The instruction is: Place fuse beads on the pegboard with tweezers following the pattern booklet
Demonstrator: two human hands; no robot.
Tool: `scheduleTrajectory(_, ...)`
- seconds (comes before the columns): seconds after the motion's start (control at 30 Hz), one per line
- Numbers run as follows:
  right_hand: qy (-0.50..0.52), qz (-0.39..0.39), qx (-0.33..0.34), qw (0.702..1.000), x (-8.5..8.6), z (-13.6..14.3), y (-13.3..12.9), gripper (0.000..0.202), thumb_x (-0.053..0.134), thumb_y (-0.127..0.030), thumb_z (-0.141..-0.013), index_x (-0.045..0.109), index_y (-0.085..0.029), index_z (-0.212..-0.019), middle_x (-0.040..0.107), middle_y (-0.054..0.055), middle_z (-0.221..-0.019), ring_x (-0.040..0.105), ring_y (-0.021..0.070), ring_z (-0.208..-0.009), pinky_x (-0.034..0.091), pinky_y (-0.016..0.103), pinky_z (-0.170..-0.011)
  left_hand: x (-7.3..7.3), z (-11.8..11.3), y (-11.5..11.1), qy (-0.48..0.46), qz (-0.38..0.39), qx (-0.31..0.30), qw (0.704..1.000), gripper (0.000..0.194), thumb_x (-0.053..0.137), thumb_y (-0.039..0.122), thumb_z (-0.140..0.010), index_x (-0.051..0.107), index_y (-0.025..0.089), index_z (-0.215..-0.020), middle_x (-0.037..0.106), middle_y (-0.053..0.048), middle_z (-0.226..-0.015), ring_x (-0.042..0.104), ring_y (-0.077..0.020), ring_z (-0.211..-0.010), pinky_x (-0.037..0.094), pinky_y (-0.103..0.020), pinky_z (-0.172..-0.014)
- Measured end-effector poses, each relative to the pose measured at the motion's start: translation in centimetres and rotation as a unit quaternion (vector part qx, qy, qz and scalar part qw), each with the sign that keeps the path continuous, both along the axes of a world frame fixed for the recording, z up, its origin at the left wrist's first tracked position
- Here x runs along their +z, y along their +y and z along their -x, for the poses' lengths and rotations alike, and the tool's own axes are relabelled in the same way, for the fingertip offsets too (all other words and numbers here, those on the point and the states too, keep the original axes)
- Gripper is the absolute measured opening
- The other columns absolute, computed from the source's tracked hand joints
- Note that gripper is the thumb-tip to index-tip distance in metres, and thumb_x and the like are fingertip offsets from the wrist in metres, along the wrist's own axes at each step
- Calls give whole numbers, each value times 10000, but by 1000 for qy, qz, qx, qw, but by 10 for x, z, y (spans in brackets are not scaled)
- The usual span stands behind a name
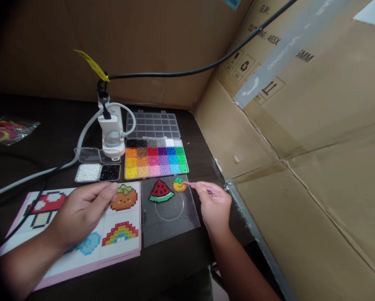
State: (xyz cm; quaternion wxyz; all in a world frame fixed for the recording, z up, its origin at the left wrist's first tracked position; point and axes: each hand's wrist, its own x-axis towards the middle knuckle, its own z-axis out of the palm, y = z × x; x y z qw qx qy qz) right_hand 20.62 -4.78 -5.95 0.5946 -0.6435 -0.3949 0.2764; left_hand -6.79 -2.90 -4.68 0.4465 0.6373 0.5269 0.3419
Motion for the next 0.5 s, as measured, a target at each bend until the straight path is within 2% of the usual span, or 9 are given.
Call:
scheduleTrajectory(0.2,22,-2,-18,1000,-3,-3,0,192,760,-302,-689,716,-120,-734,740,107,-722,416,59,-404,282,217,-394,0,-1,1,3,3,0,1000,431,411,444,-919,434,186,-574,364,49,-500,362,-98,-479,308,-233,-464)
scheduleTrajectory(0.5,39,4,-40,998,4,0,0,249,791,-332,-635,709,-121,-738,740,132,-744,511,98,-448,310,217,-402,-4,-1,1,-30,-5,-8,1000,431,398,431,-930,348,190,-576,327,44,-552,332,-102,-537,292,-240,-514)
